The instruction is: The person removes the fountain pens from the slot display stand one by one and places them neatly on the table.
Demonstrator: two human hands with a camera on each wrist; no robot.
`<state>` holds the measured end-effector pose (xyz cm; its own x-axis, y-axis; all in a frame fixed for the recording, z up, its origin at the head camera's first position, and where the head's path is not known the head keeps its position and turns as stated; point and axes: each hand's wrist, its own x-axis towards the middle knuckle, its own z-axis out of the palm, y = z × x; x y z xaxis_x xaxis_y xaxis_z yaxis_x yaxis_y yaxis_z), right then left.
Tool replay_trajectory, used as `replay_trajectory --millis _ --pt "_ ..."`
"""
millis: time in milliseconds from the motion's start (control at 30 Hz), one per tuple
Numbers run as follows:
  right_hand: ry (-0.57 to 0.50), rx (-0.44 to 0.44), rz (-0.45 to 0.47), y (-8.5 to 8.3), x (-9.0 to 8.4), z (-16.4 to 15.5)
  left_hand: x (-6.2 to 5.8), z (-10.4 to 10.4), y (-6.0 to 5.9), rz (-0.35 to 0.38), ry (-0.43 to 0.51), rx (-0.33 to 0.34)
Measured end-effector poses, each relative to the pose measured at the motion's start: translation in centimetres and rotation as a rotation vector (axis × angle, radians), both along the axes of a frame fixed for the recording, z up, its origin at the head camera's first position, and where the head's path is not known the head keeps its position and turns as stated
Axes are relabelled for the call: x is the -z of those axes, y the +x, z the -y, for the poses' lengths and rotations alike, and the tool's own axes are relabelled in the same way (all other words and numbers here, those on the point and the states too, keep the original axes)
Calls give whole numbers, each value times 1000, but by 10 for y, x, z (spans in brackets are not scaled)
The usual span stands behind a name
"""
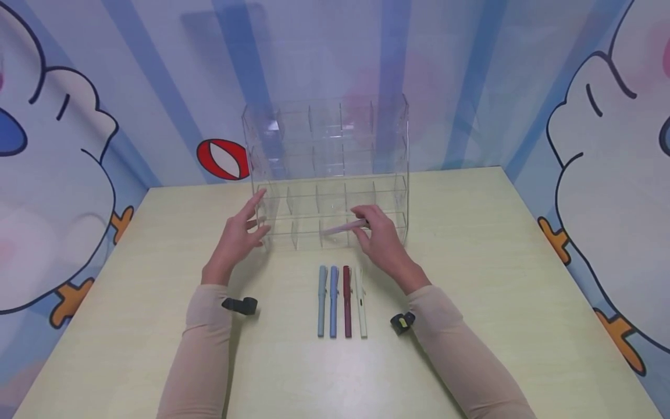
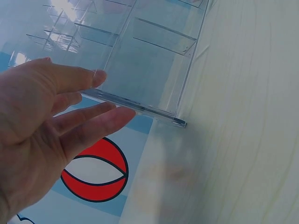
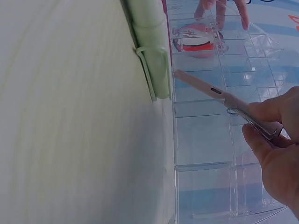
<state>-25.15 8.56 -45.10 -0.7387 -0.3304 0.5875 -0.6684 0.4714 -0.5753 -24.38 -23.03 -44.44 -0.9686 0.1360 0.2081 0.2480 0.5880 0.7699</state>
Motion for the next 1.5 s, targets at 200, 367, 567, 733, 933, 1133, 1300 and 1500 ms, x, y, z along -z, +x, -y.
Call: replay_trajectory --millis 200,367,567,733,933,1133,1300,1500 --pt "-38 -10 26 -1 0 0 0 -1 0 44 53 -4" --pt "-34 -13 44 0 0 0 -1 -2 1 50 60 -16" --pt "-32 -9 69 1 0 -1 0 -2 1 37 32 -17" --pt "-37 -2 88 2 0 -2 -1 -2 1 33 4 -20" --pt "-36 2 87 1 2 -3 -1 -2 1 33 6 -20" --pt "-92 -6 76 2 -1 -4 0 -3 1 44 13 -28" --pt "-119 6 35 1 -2 -4 -1 -3 3 52 16 -31" --pt "-167 9 -21 1 -7 -4 -2 -2 3 57 18 -33"
